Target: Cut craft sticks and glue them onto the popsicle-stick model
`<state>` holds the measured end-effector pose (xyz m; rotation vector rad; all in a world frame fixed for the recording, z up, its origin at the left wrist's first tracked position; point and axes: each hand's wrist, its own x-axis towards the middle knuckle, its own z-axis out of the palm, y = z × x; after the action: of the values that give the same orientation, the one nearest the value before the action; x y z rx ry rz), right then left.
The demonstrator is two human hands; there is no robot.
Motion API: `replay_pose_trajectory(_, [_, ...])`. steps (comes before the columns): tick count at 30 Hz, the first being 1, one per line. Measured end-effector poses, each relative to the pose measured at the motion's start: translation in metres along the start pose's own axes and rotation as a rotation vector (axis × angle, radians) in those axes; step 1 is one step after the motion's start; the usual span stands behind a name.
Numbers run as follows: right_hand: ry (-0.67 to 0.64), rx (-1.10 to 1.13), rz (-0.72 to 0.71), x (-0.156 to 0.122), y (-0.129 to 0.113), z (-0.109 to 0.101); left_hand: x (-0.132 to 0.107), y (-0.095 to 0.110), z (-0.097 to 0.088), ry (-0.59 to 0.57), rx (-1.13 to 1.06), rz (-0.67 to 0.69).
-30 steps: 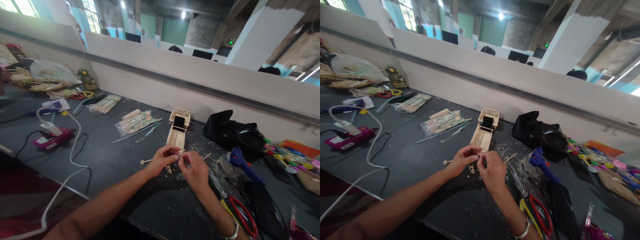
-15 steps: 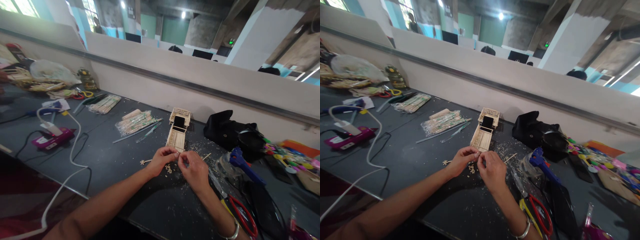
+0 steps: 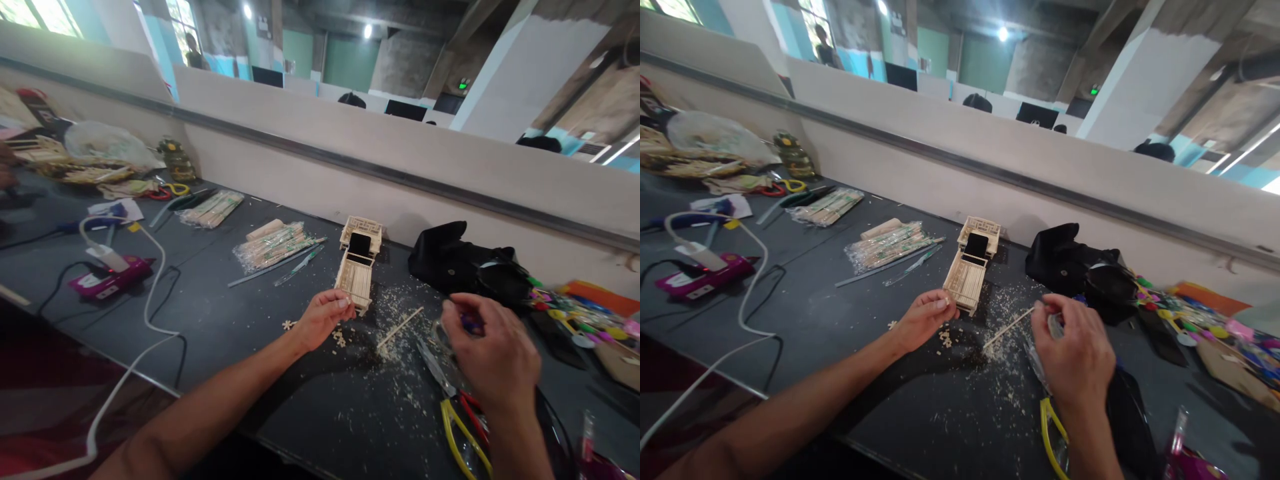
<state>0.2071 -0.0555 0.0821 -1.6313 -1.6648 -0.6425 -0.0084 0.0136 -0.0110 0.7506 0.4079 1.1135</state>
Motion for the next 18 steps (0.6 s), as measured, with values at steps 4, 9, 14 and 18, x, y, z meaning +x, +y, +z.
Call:
replay_pose_trajectory(4, [-0.095,-0.337,0.109,-0.010,0.052,-0.004,0.000,-0.001,0.000,-0.037,0.017,0.029])
replay_pose_trajectory(9, [-0.254,-0.371,0.204,-0.035,0.091,0.009,0.001,-0.002,-0.003,-0.082,0.038,0.055])
replay_pose_trajectory(14, [-0.283,-0.248,0.262,-0.041,0.097,0.018,0.002,0.001,-0.005,-0.105,0.025,0.072])
replay_pose_trajectory(18, [-0.170,-0.009,0.507,-0.036,0.088,0.014,0.003,0.002,-0.006,-0.112,-0.015,0.062])
